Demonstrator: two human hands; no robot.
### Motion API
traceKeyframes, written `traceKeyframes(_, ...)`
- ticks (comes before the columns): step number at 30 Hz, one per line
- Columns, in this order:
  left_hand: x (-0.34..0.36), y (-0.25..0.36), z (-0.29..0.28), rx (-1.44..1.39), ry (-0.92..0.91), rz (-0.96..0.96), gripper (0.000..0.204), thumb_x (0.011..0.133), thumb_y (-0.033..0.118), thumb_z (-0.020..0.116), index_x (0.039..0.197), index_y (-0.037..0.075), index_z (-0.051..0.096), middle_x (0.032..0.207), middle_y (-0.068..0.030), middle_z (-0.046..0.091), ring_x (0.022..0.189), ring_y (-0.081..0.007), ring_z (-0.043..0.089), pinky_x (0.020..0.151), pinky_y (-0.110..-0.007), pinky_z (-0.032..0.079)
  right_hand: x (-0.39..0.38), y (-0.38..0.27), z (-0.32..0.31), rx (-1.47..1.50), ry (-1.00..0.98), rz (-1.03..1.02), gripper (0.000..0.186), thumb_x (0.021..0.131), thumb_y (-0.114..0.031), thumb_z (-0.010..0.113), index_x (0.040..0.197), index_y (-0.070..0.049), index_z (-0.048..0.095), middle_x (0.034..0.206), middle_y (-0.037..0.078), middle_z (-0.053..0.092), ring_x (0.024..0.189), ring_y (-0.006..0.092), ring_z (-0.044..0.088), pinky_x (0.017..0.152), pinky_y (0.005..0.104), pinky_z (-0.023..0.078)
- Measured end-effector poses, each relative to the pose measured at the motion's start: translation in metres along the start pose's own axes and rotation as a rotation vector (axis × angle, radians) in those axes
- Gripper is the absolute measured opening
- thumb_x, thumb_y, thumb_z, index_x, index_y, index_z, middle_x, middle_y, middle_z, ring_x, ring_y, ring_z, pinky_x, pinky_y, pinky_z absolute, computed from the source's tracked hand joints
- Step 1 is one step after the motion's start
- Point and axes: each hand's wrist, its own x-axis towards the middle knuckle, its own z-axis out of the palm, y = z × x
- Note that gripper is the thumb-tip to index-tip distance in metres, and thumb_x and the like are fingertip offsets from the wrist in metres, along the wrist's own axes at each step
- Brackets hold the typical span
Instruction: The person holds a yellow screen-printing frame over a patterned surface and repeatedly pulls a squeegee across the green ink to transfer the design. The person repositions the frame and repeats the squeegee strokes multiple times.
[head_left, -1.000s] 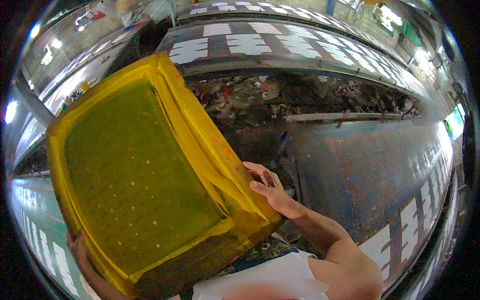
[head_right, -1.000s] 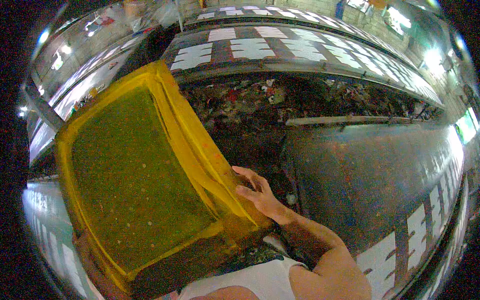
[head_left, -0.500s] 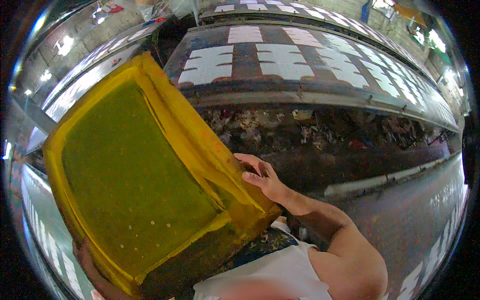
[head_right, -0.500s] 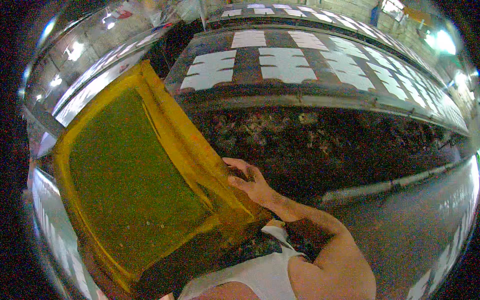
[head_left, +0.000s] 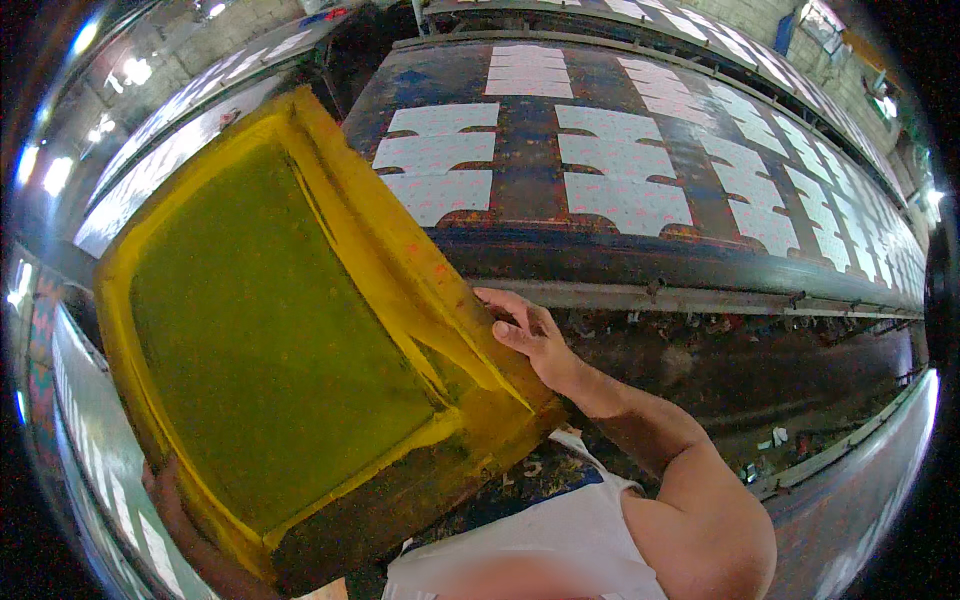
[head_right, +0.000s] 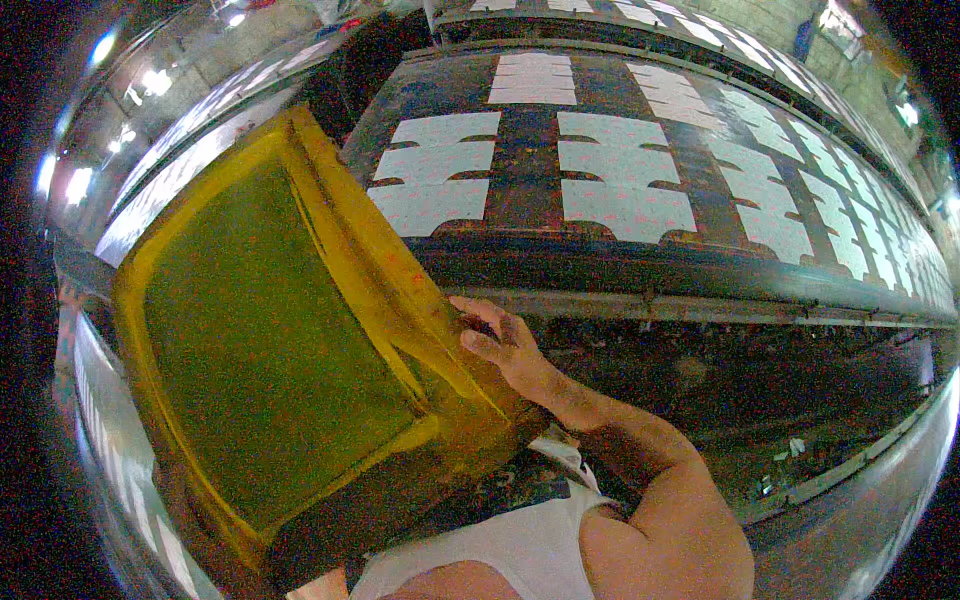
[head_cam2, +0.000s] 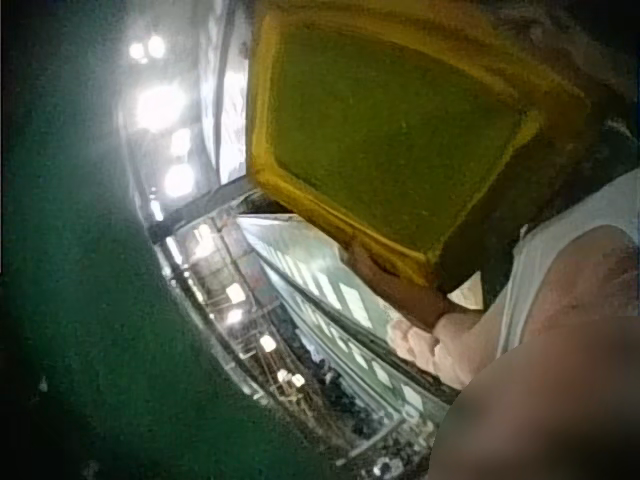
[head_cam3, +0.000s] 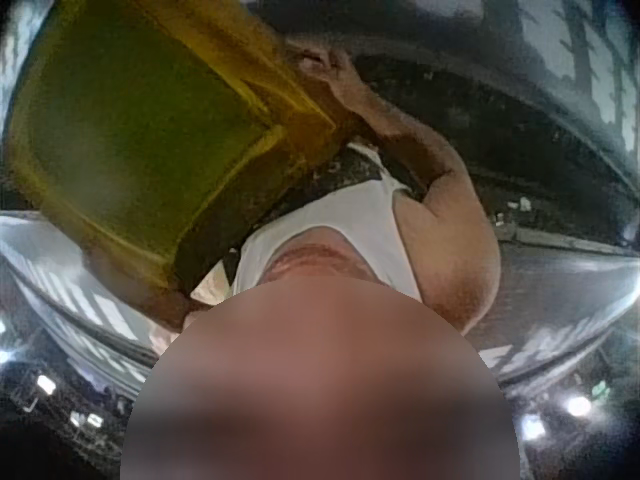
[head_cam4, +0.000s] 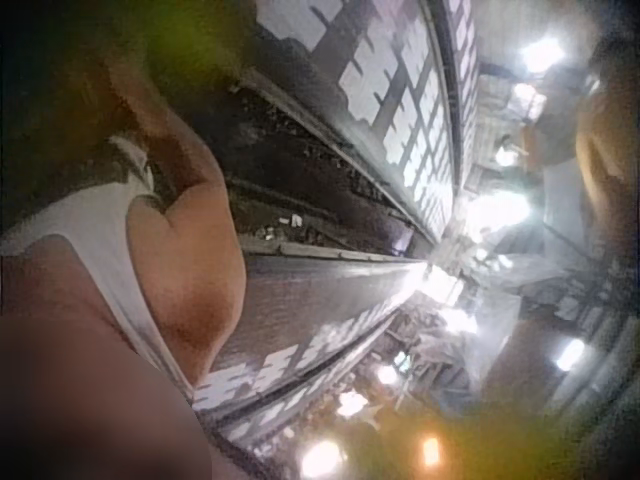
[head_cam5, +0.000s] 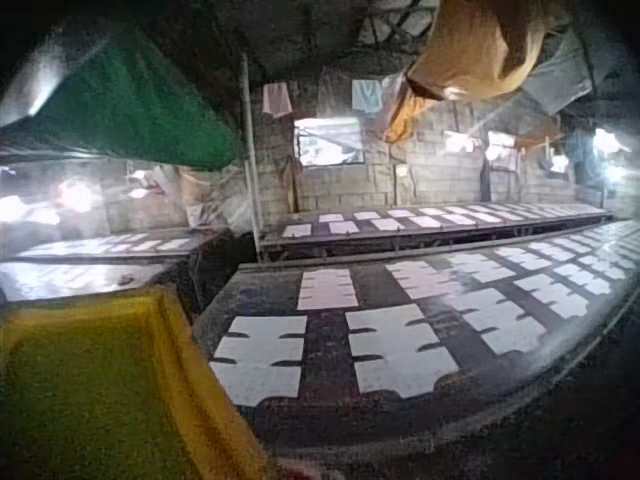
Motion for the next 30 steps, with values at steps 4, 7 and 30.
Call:
traceKeyframes(4,0.099,0.018,0.075,0.007,-0.03,0.118,0.077,0.095,0.024,0.088,0.158,-0.005,0.057,0.146,-0.0181,0.071,0.13,-0.0345,0.066,0.113,-0.043,0.053,0.052,0.001,-0.024,-0.005,0.078,-0.025,0.073,0.109,-0.052,0.067,0.161,-0.001,0.059,0.154,0.012,0.064,0.142,0.0214,0.055,0.123,0.0404,0.04)
traceKeyframes(7,0.189,0.038,0.139,-0.068,-0.068,0.112,0.074,0.095,0.025,0.087,0.157,-0.005,0.058,0.145,-0.0173,0.071,0.129,-0.033,0.066,0.112,-0.042,0.052,0.103,0.001,-0.04,0.012,0.132,-0.082,0.068,0.11,-0.044,0.071,0.157,0.003,0.06,0.156,0.014,0.065,0.146,0.0225,0.056,0.125,0.0402,0.04)
traceKeyframes(30,0.488,0.229,0.68,-0.065,-0.598,0.118,0.069,0.09,0.015,0.089,0.152,-0.003,0.064,0.135,-0.0132,0.076,0.114,-0.0267,0.073,0.102,-0.043,0.056,0.245,0.068,-0.122,0.051,0.834,0.101,0.076,0.107,-0.044,0.075,0.162,0.005,0.056,0.164,0.015,0.061,0.155,0.0258,0.052,0.134,0.0438,0.03)
